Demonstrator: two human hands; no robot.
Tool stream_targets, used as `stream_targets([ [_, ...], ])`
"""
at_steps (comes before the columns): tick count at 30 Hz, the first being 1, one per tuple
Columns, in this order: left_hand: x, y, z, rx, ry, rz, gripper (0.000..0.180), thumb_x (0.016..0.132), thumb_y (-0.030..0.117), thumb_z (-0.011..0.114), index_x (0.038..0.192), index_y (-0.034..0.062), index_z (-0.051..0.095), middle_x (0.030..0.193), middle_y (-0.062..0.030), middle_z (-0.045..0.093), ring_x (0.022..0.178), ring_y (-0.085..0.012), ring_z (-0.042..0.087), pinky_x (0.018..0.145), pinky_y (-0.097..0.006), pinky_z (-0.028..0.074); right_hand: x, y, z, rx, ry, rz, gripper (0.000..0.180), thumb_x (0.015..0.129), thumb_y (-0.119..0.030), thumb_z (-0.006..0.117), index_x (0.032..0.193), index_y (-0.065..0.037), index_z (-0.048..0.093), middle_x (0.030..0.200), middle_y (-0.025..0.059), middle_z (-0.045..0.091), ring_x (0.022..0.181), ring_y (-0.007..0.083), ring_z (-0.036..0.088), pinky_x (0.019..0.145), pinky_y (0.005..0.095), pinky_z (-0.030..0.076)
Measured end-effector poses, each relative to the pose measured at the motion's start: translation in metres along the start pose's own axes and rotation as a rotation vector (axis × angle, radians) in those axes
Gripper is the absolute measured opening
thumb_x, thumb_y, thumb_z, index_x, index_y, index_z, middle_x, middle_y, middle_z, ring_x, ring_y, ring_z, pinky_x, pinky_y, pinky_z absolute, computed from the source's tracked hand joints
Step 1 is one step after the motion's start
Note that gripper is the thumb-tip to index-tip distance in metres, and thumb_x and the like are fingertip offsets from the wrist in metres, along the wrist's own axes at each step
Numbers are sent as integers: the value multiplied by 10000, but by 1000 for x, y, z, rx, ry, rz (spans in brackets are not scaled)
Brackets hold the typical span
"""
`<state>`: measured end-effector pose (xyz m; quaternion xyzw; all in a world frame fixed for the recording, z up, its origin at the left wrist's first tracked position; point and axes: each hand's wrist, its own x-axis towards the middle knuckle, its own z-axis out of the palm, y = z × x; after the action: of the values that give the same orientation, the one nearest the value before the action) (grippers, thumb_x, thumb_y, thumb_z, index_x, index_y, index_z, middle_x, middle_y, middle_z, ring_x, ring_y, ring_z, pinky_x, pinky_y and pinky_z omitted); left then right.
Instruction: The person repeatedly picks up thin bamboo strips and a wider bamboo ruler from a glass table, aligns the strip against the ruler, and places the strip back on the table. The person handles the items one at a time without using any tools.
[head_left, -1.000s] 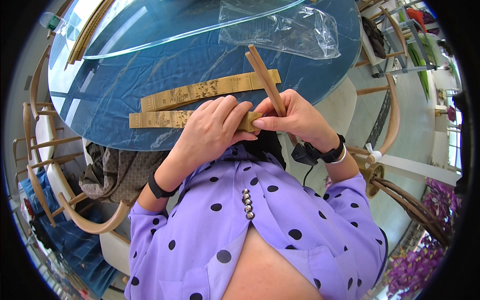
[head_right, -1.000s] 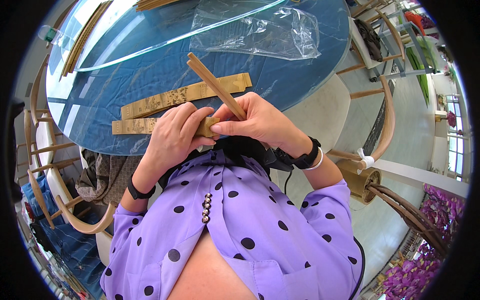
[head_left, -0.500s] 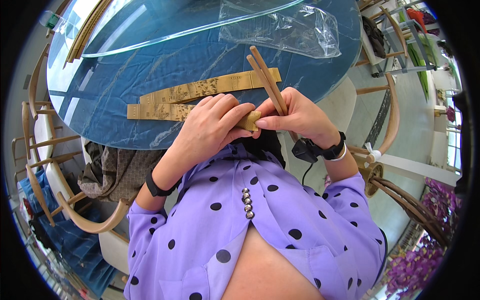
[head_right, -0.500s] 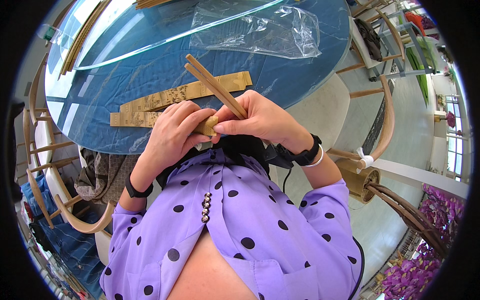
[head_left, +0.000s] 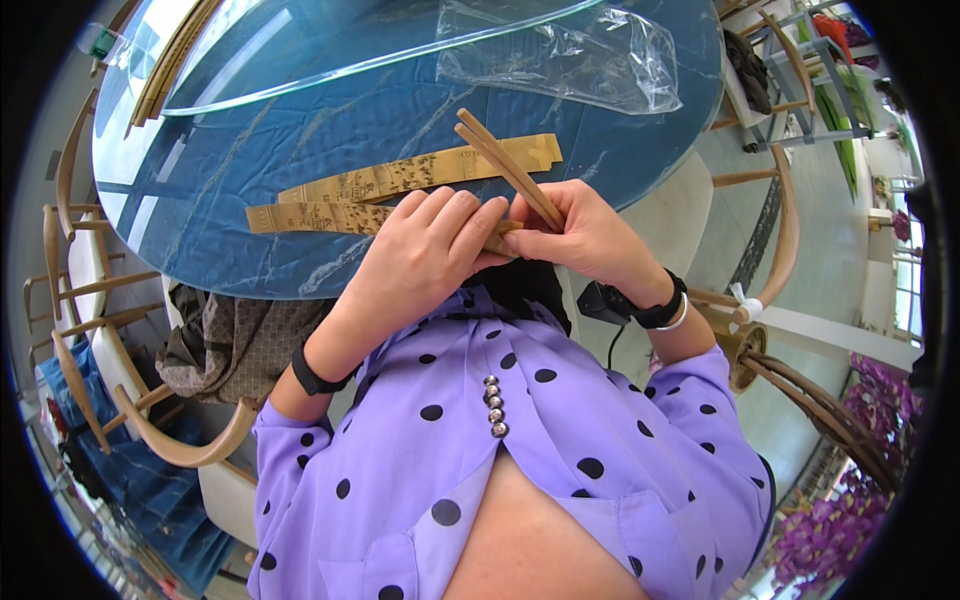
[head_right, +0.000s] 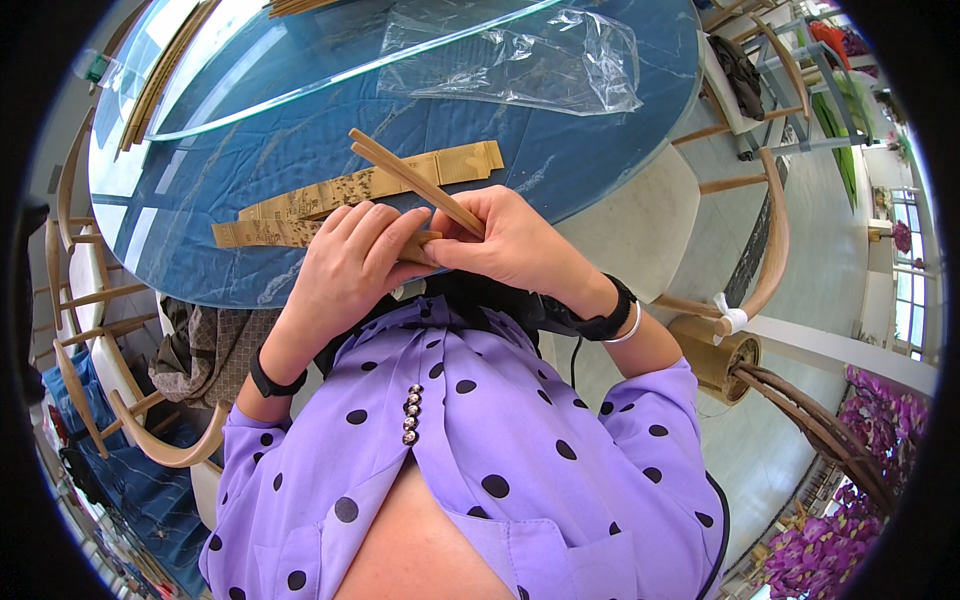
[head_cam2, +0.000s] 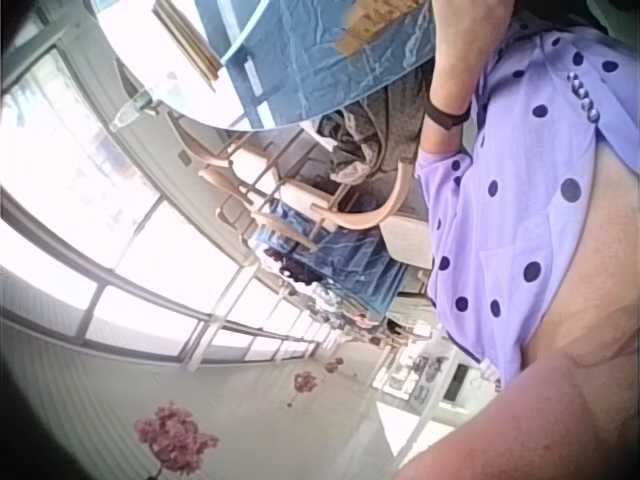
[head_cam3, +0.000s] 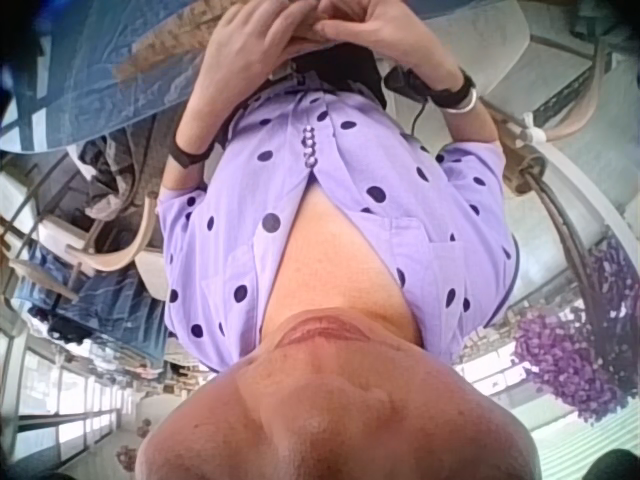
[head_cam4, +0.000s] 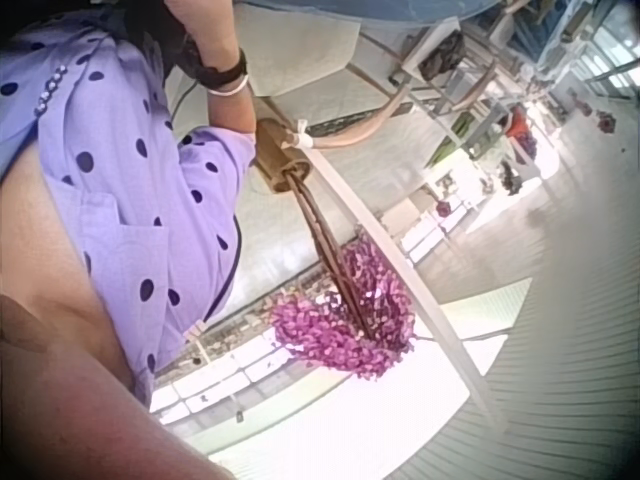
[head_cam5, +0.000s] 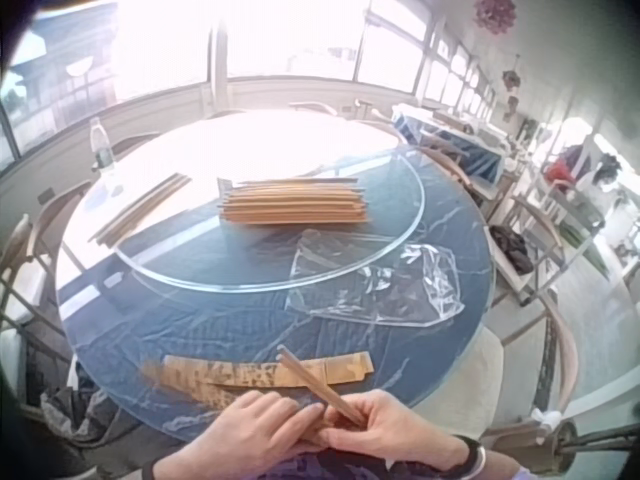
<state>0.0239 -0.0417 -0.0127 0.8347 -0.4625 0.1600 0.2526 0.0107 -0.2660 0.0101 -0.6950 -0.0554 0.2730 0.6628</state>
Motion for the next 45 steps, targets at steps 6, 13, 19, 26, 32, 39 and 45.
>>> stream_targets([
  [6, -1, 1, 3, 91, -64, 9, 515, 792, 227, 774, 1208, -13, 587, 976, -82, 585, 883, -230, 608, 759, -352, 495, 0, 3, 4, -92, 90, -35, 127, 891, -108, 712, 855, 0, 657, 706, -62, 526, 644, 27, 435, 573, 230, 368],
  [13, 0, -1, 6, 17, -26, 25, 436, 810, 209, 767, 1155, 8, 590, 945, -78, 576, 863, -228, 603, 757, -354, 497, -1, 4, 6, -139, 132, -72, 162, 892, -130, 729, 837, 8, 663, 685, -53, 524, 631, 36, 431, 561, 246, 360],
  [19, 4, -4, 3, -80, -2, 9, 385, 828, 207, 762, 1120, 27, 587, 960, -81, 584, 897, -245, 613, 802, -369, 510, -4, -2, 4, -229, 149, -51, 226, 888, -185, 773, 827, 0, 658, 673, -47, 536, 617, 44, 434, 555, 249, 355],
  [26, -2, -13, -7, -105, 26, -100, 463, 802, 200, 803, 1200, 63, 611, 1065, -126, 631, 992, -338, 636, 881, -436, 525, -26, -14, -16, -613, 334, -357, 496, 907, -495, 718, 783, -31, 595, 635, 32, 482, 539, 146, 443, 499, 309, 349],
  [32, -1, -16, -13, -142, 49, -116, 454, 816, 215, 803, 1195, 54, 612, 1067, -134, 628, 1007, -343, 636, 884, -436, 524, -38, -17, -26, -1347, 553, -650, 432, 864, -444, 756, 772, -55, 593, 671, 56, 503, 549, 216, 506, 473, 329, 383],
  [39, -2, -16, -13, -177, 50, -140, 441, 830, 217, 801, 1190, 47, 611, 1062, -134, 628, 1007, -342, 634, 876, -432, 526, -45, -26, -23, -1599, 587, -836, 406, 783, -414, 830, 873, -51, 671, 709, 21, 529, 593, 174, 545, 488, 285, 422],
  [45, -3, -16, -13, -221, 40, -152, 437, 833, 213, 797, 1197, 59, 610, 1047, -124, 624, 987, -337, 629, 859, -430, 523, -47, -31, -20, -1572, 546, -813, 372, 788, -372, 831, 907, -46, 695, 711, 23, 540, 595, 179, 550, 496, 294, 430],
])
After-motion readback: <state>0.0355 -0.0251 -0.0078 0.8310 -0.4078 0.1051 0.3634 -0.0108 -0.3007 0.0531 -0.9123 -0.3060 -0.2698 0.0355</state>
